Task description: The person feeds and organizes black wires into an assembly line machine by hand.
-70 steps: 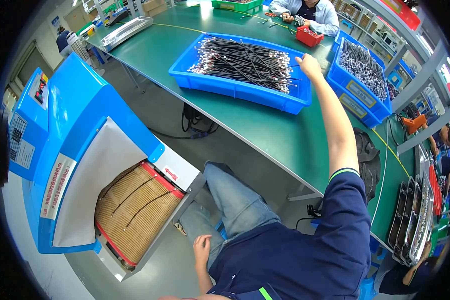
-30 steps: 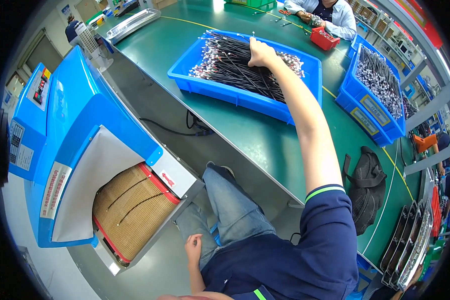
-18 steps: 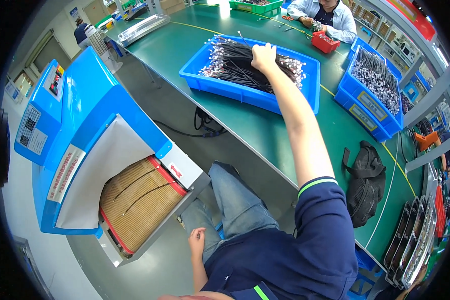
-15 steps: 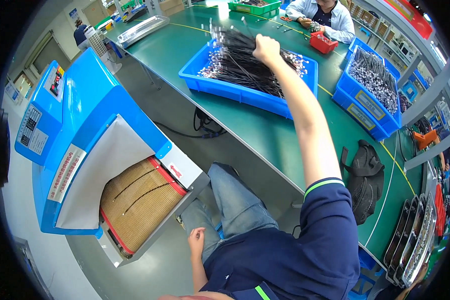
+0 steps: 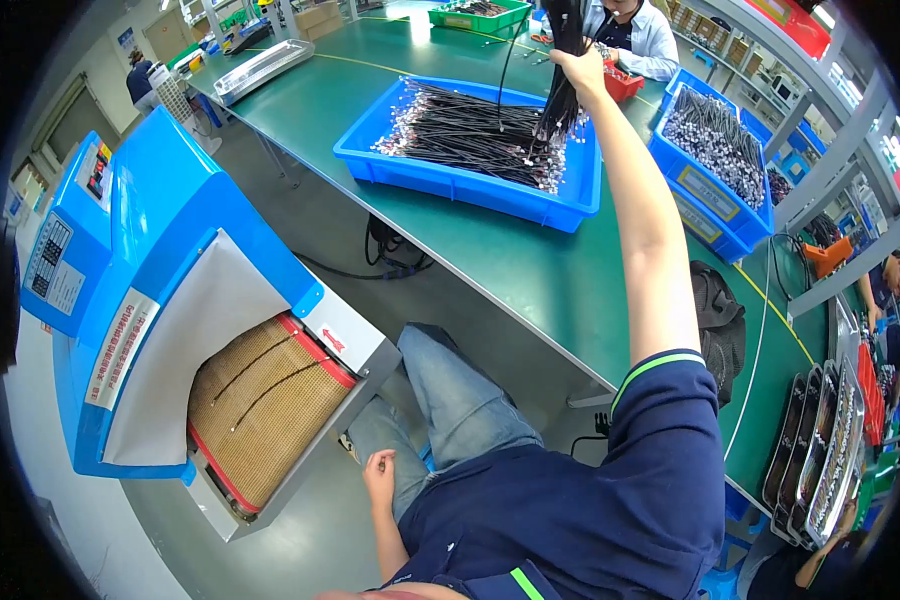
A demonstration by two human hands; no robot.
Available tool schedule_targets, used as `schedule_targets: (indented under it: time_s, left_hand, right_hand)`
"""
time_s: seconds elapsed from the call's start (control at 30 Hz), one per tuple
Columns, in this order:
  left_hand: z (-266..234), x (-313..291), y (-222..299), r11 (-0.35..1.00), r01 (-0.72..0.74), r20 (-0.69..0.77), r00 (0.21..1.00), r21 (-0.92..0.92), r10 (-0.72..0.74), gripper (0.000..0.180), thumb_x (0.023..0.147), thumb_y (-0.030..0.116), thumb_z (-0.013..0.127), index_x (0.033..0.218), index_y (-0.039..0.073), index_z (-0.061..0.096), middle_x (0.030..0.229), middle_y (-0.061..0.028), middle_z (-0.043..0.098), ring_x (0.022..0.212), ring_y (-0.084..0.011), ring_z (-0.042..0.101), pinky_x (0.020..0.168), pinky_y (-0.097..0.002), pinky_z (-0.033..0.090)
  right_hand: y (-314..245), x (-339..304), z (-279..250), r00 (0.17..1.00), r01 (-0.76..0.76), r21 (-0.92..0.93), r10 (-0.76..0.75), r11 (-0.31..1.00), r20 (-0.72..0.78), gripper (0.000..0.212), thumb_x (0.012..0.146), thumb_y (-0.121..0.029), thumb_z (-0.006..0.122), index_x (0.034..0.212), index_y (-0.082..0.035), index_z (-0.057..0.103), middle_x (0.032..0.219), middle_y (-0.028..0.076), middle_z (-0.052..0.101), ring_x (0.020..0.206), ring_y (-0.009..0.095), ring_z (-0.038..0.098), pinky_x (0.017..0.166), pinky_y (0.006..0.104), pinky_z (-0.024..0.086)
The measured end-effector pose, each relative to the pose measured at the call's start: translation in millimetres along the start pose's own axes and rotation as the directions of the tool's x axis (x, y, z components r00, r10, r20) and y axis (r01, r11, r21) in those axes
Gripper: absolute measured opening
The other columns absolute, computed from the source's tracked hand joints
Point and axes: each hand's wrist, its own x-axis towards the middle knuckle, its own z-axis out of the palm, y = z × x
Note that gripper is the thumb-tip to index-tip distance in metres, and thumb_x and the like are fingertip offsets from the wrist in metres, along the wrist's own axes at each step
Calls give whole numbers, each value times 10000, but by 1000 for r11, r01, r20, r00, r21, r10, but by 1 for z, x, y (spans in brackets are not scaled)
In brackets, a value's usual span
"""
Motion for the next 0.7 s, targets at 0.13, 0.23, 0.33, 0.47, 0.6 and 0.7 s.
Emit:
schedule_targets:
  time_s: [0.13, 0.23, 0.33, 0.47, 0.6, 0.7]
  left_hand:
    - [3, -4, 4, 999, -25, 8, 1000, -30, 25, 124, 834, 30, 574, 901, 46, 678, 808, -74, 625, 658, -155, 571, 588, -268, 454]
    - [9, -11, 0, 998, 33, 19, 999, -49, -32, 137, 830, -3, 567, 907, 28, 676, 840, -53, 622, 690, -115, 560, 593, -237, 437]
    - [17, -9, -7, 999, -2, 29, 1000, -48, 3, 137, 834, -5, 566, 911, 28, 675, 853, -47, 622, 693, -109, 559, 595, -233, 437]
    - [23, -15, 2, 999, 13, 25, 1000, -52, -12, 131, 842, 14, 568, 911, 39, 676, 831, -55, 619, 667, -121, 552, 582, -244, 433]
    - [29, -21, -9, 1000, -7, 1, 1000, -14, 7, 125, 852, 25, 572, 913, 55, 677, 823, -60, 620, 650, -126, 552, 567, -256, 437]
    - [27, -25, -3, 1000, 5, 7, 1000, -27, -5, 119, 858, 27, 575, 917, 55, 675, 833, -63, 625, 658, -130, 566, 574, -257, 446]
  right_hand:
    - [-8, 11, -35, 995, -62, 108, 71, 992, -75, 260, 649, -102, 743, 880, -16, 661, 804, 43, 663, 680, 136, 609, 632, 291, 490]
    - [-41, -17, -42, 988, -61, 134, 79, 989, -133, 265, 656, -83, 741, 892, -2, 651, 802, 49, 661, 687, 145, 617, 640, 299, 500]
    - [-10, -1, -77, 995, -97, 310, 104, 946, -5, 214, 710, -56, 675, 911, 6, 640, 863, 67, 665, 763, 165, 636, 709, 297, 505]
    - [2, 0, -92, 981, -194, 601, 154, 776, 117, 144, 757, -71, 620, 863, 17, 664, 916, 101, 690, 754, 177, 651, 688, 300, 524]
    - [-19, 1, -104, 986, 3, 520, 85, 854, -146, 144, 762, -71, 620, 845, 45, 641, 836, 158, 688, 721, 226, 663, 676, 310, 547]
    - [-43, 8, -121, 936, 275, 451, -129, 849, -328, 115, 743, -33, 640, 836, 34, 644, 760, 112, 677, 699, 215, 659, 703, 293, 522]
